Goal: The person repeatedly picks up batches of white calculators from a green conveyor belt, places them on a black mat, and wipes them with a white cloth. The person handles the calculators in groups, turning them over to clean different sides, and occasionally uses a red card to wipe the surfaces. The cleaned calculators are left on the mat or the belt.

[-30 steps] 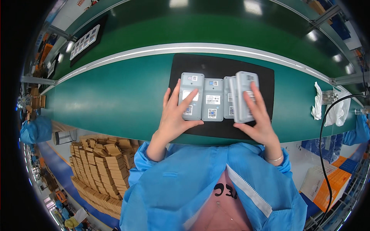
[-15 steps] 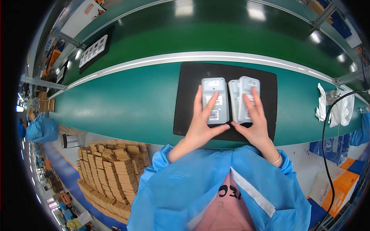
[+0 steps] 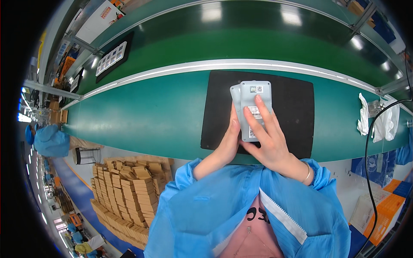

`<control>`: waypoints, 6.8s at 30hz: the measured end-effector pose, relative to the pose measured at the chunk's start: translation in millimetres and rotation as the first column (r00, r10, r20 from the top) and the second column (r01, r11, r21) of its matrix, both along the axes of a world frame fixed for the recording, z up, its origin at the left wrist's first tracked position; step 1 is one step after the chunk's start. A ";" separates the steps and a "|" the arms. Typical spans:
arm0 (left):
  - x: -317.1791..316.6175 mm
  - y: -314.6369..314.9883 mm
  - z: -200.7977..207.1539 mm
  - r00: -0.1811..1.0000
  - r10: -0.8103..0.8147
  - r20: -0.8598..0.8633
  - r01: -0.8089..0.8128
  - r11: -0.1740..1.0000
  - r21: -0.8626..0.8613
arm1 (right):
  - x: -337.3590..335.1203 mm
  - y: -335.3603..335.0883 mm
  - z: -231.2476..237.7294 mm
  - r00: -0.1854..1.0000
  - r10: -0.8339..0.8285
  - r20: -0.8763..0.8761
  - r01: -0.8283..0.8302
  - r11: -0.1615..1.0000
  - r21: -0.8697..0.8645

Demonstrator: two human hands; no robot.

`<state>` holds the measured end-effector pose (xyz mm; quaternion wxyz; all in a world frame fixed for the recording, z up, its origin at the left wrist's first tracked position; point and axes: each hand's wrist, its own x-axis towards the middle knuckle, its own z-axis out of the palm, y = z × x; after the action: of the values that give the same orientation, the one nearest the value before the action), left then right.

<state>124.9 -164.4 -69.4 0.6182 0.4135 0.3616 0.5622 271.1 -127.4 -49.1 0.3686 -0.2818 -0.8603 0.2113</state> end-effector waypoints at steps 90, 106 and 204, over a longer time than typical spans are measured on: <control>9.3 65.9 7.6 0.271 0.176 -0.946 0.368 0.889 0.271 | 77.9 8.8 -57.8 0.132 -0.770 -0.624 -0.977 0.004 -0.211; 41.6 74.0 -20.6 0.419 0.186 -0.889 0.334 0.879 0.341 | 139.5 -32.0 -49.9 0.583 -0.670 -0.459 -0.756 -0.242 -0.608; 70.2 91.1 -14.4 -0.051 0.280 -0.959 0.683 0.710 0.171 | 153.0 6.6 -76.5 0.937 -0.349 0.002 0.338 0.908 0.249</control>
<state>195.1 -73.2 -83.8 0.0681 0.9158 0.3905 0.0640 424.1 -120.8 -125.5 0.4118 -0.3860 -0.8250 0.0287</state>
